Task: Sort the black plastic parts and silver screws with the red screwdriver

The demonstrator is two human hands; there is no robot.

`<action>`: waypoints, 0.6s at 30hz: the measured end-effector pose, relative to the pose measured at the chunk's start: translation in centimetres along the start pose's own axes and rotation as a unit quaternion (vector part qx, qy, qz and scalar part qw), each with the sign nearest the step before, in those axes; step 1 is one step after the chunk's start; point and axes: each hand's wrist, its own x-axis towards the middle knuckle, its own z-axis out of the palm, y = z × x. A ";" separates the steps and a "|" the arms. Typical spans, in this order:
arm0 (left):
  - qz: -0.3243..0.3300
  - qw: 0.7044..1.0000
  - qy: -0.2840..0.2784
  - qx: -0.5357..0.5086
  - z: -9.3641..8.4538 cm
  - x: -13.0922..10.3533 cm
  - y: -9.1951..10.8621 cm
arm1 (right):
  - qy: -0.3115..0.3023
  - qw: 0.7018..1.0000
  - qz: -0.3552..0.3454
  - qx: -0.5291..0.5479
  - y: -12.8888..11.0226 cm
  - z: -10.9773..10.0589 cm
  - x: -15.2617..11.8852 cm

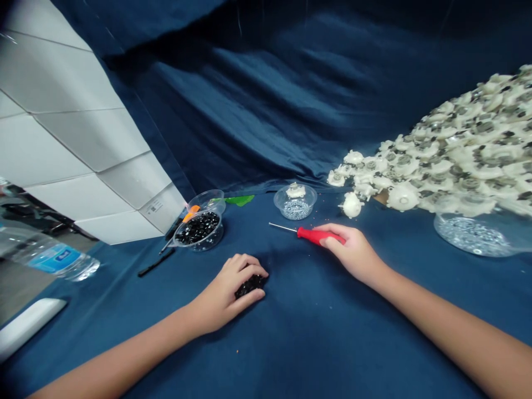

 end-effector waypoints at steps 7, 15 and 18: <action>-0.027 0.994 0.045 0.097 0.7 -0.3 0.1 | -0.006 1.000 -0.001 -0.005 0.0 0.1 -0.1; -0.046 0.983 0.065 0.167 0.5 -0.9 -1.1 | 0.000 0.989 -0.093 -0.113 -1.2 0.1 -1.0; -0.031 0.982 0.046 0.180 0.0 -1.1 -2.0 | 0.035 0.940 -0.279 -0.196 -4.3 0.0 -1.5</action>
